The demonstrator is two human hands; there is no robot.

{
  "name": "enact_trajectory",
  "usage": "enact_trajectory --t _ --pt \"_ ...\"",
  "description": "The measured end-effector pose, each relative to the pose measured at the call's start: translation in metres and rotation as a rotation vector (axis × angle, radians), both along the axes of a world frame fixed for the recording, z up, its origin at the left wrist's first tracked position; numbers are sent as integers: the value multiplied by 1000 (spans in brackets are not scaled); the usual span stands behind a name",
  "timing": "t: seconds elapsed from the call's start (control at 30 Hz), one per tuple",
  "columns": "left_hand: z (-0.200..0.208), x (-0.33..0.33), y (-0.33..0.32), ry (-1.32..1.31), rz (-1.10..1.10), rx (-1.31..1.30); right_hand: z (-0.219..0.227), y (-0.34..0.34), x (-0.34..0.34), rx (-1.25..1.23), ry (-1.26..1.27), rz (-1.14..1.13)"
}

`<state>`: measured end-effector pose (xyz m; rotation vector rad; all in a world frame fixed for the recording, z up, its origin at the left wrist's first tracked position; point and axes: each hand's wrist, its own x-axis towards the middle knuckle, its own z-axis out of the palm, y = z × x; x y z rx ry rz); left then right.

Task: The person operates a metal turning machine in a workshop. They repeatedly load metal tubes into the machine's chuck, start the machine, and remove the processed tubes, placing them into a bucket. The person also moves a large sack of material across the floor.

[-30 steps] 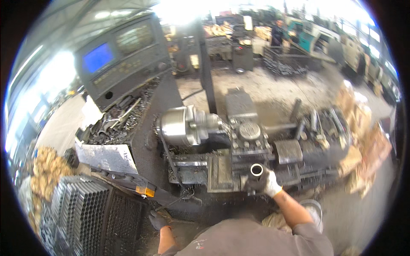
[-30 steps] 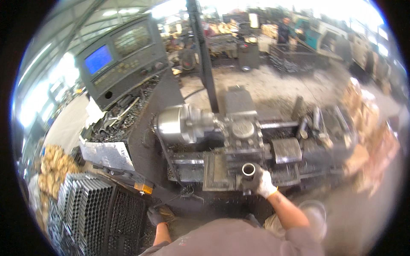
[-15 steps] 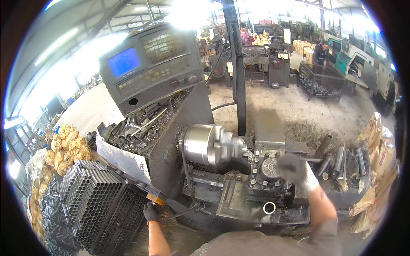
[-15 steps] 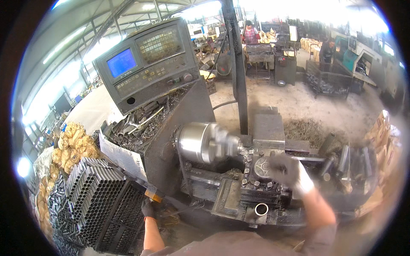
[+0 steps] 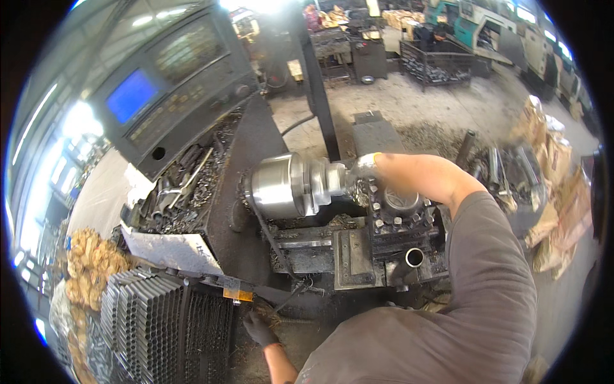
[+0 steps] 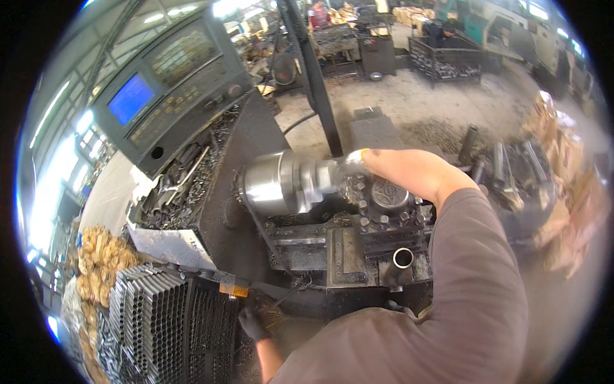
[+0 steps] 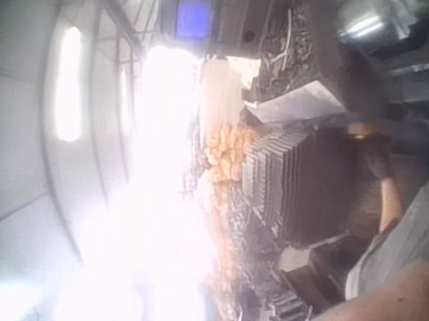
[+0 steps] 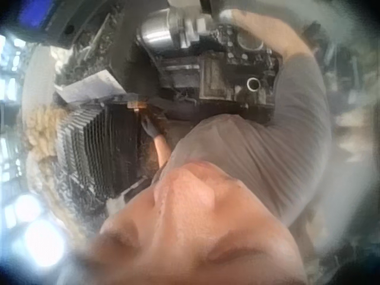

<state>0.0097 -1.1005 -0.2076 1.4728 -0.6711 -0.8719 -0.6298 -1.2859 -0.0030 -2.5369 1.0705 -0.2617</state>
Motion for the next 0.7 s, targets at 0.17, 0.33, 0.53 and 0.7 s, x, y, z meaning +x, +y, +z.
enact_trajectory --t 0.17,0.33,0.53,0.7 --pt "-35 -36 80 -42 -64 204 14 -30 -89 -96 358 -845" --pt "-94 -16 108 -164 -264 444 4 -25 -177 -65 250 -1410" --pt "-124 -20 86 -706 -728 280 -41 -68 -54 -56 -20 -160" --pt "-133 -47 67 -941 -821 241 -46 -66 9 166 230 -281"
